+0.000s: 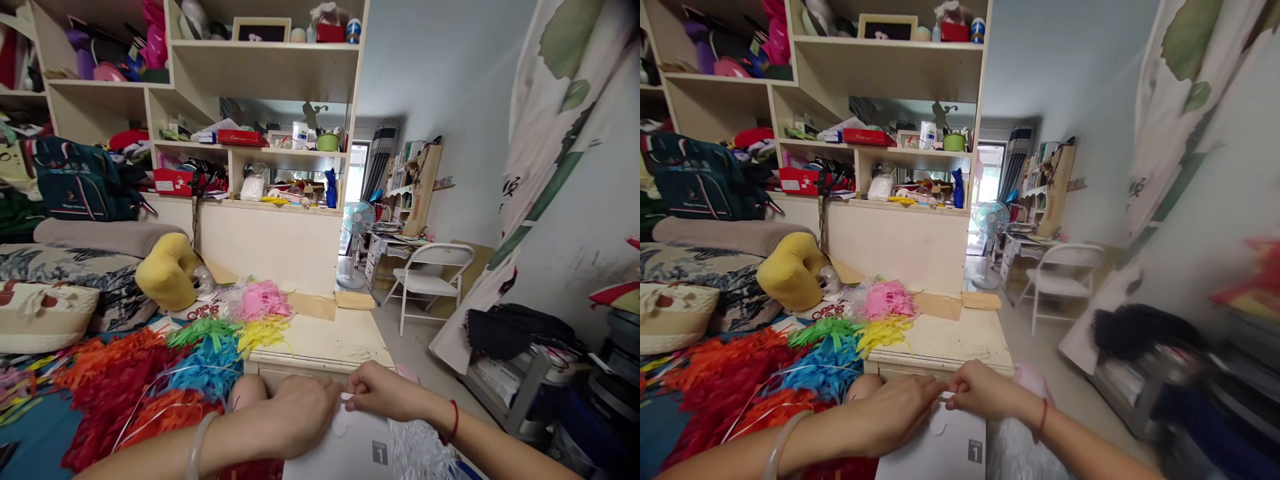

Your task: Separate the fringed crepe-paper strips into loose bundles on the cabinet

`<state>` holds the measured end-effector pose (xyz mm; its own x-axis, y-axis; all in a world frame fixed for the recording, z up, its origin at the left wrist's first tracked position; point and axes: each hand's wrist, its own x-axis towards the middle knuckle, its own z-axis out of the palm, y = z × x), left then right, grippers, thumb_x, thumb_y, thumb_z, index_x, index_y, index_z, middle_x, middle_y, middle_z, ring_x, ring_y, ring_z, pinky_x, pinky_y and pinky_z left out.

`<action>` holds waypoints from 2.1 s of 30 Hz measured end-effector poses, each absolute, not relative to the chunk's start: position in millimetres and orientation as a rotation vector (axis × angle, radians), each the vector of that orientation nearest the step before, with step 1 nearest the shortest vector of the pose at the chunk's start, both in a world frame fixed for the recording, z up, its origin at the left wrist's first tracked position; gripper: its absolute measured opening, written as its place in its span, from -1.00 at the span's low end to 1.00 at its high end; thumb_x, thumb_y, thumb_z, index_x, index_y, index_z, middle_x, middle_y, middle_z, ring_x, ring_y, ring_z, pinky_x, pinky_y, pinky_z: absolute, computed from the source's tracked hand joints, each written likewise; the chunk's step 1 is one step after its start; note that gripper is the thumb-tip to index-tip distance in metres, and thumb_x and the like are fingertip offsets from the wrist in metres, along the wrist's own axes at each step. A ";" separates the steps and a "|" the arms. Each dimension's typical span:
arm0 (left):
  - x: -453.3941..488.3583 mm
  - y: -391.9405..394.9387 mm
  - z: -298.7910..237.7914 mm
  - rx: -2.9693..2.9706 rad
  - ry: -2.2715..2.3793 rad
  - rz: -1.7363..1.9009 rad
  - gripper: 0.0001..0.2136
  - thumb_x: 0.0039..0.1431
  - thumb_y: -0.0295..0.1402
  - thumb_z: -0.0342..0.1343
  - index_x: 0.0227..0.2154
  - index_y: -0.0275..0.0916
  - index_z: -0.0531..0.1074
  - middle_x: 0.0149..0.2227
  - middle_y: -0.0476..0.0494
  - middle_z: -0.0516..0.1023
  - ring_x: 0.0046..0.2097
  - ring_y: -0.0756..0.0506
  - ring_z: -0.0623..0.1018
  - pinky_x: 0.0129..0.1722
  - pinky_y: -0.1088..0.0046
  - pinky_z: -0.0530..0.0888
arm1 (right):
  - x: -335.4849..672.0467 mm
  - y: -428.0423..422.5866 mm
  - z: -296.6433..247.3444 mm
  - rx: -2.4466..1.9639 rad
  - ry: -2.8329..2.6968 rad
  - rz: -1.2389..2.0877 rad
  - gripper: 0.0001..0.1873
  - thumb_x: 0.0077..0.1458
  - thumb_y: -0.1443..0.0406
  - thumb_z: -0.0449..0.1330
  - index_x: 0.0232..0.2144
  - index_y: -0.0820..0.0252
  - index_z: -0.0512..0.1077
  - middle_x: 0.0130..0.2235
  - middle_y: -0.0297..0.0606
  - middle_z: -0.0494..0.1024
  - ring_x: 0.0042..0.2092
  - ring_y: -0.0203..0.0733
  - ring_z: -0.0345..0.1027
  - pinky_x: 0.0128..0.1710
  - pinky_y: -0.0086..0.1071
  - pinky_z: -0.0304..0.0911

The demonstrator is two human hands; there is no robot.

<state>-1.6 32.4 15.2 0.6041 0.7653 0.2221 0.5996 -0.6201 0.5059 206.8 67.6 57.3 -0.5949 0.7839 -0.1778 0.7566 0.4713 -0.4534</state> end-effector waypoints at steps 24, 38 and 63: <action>19.2 12.6 -38.1 1.313 0.783 0.881 -0.71 -0.38 -0.43 0.26 -0.44 -0.33 0.48 -0.45 -0.02 0.48 -0.29 -0.13 0.44 -0.19 0.35 0.34 | 190.7 31.3 62.2 -0.958 -3.040 0.556 -0.70 -0.22 0.32 0.24 -0.31 0.26 0.48 -0.46 -0.35 0.46 -0.52 -0.32 0.15 -0.59 -0.51 0.03; 20.9 6.7 -36.4 1.263 0.637 0.808 -0.60 -0.38 -0.51 0.29 -0.31 -0.32 0.51 -0.33 -0.04 0.50 -0.19 -0.16 0.43 -0.09 0.32 0.30 | 194.3 47.4 80.0 -1.082 -3.052 1.017 -0.87 -0.25 0.39 0.25 -0.52 0.23 0.37 -0.61 -0.56 0.27 -0.54 -0.41 0.12 -0.61 -0.60 0.01; 9.7 9.3 -52.5 1.396 0.842 1.125 -0.37 -0.11 0.12 0.21 -0.19 -0.41 0.50 -0.26 -0.27 0.59 -0.20 -0.22 0.51 -0.20 0.36 0.42 | 211.6 49.7 51.8 -1.014 -2.822 0.958 -0.47 0.22 0.00 -0.05 -0.48 0.27 0.46 -0.54 -0.34 0.33 -0.50 -0.32 0.11 -0.52 -0.49 0.09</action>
